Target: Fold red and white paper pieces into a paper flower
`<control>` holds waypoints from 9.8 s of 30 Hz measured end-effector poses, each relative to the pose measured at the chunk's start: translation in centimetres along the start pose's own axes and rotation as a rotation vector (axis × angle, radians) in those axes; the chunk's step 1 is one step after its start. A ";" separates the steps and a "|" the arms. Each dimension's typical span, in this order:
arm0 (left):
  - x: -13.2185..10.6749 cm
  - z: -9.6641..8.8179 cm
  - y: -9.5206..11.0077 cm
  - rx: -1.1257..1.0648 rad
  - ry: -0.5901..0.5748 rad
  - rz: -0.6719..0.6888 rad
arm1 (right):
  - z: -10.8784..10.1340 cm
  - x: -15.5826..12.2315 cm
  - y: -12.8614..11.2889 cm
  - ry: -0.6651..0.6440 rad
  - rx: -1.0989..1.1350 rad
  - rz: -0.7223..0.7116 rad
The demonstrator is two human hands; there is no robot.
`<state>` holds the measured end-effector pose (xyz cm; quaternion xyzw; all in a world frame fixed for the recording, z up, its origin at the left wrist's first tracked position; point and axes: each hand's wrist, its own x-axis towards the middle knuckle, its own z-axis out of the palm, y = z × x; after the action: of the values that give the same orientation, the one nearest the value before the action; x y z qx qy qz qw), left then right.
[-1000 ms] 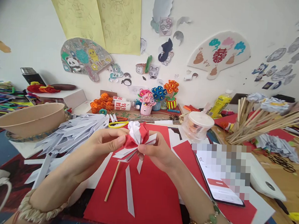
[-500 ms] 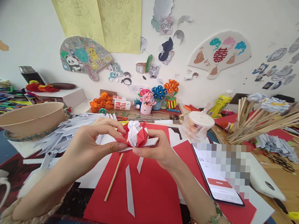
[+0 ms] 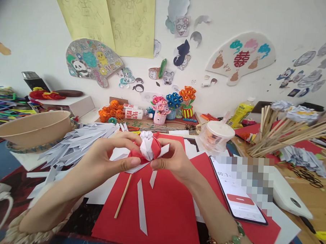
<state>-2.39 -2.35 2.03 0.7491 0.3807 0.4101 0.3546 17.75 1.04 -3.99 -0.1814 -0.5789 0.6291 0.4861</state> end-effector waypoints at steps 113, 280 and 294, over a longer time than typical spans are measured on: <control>-0.2 2.7 -1.3 -0.612 0.125 -0.424 | 0.4 0.2 0.9 0.083 0.272 0.253; 0.5 2.7 -2.1 -0.109 0.386 -0.269 | 3.3 -1.1 1.0 0.437 -1.029 -0.477; 0.4 1.3 -1.7 0.189 0.354 -0.170 | 3.0 -0.7 0.7 0.431 -0.678 -0.152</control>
<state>-1.53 -1.51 0.19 0.6604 0.5358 0.4664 0.2436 15.40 -1.13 -4.07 -0.4159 -0.6500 0.3125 0.5540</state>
